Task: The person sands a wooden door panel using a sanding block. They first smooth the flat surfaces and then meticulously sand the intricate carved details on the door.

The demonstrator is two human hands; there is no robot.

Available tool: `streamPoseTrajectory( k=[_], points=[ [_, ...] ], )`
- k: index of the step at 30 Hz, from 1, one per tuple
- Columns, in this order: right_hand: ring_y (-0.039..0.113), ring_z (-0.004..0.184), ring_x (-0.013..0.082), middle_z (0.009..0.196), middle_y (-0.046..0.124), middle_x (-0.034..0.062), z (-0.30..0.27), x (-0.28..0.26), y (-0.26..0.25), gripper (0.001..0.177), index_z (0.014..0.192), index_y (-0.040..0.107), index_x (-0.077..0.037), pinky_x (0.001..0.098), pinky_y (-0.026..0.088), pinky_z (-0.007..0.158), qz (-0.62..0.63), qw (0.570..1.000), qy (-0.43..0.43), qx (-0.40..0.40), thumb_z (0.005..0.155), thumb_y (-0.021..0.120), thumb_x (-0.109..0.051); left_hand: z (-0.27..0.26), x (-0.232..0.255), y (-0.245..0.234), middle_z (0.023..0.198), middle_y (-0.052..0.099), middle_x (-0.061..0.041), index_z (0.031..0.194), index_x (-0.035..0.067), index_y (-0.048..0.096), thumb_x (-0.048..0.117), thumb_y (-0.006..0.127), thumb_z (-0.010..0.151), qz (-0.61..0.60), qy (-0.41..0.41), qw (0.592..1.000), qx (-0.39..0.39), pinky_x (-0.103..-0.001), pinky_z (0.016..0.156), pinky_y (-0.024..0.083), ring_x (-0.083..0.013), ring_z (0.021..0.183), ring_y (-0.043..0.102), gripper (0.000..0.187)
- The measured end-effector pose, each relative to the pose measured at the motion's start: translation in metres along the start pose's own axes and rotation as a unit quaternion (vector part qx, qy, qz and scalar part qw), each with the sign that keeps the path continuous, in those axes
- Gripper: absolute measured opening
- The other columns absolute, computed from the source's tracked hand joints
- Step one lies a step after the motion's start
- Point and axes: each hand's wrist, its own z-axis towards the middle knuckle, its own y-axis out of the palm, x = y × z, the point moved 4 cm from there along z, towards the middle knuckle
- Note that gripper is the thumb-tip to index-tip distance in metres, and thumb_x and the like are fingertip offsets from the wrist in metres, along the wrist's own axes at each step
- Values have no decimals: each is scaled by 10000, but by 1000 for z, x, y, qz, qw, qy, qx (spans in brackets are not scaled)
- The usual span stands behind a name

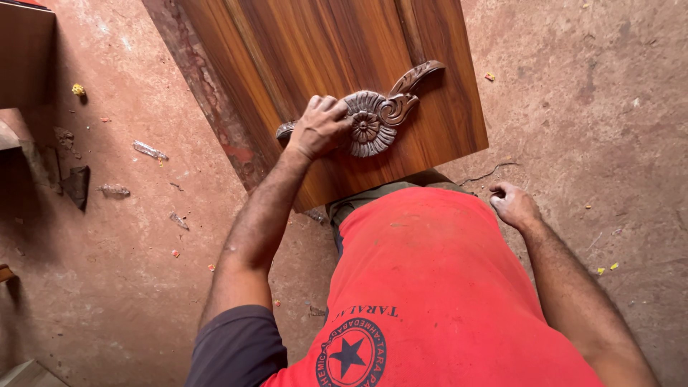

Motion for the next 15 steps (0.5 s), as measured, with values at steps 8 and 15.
streamPoseTrajectory(
  k=[8,15],
  points=[
    [713,1103,293,1205,752,129,0,1,-5,448,1297,699,-119,414,539,980,39,999,6,11,886,604,-271,-5,-30,-22,1128,614,-11,1069,288,765,128,744,862,-24,-106,994,-7,-398,1010,455,-234,1100,556,262],
    [709,1119,297,1225,748,124,-1,4,3,464,1314,694,-123,417,536,994,8,1000,10,-4,881,614,-269,12,-7,-11,1144,628,-5,1037,266,768,140,752,775,-55,8,998,12,-420,985,461,-232,1110,565,291]
  ],
)
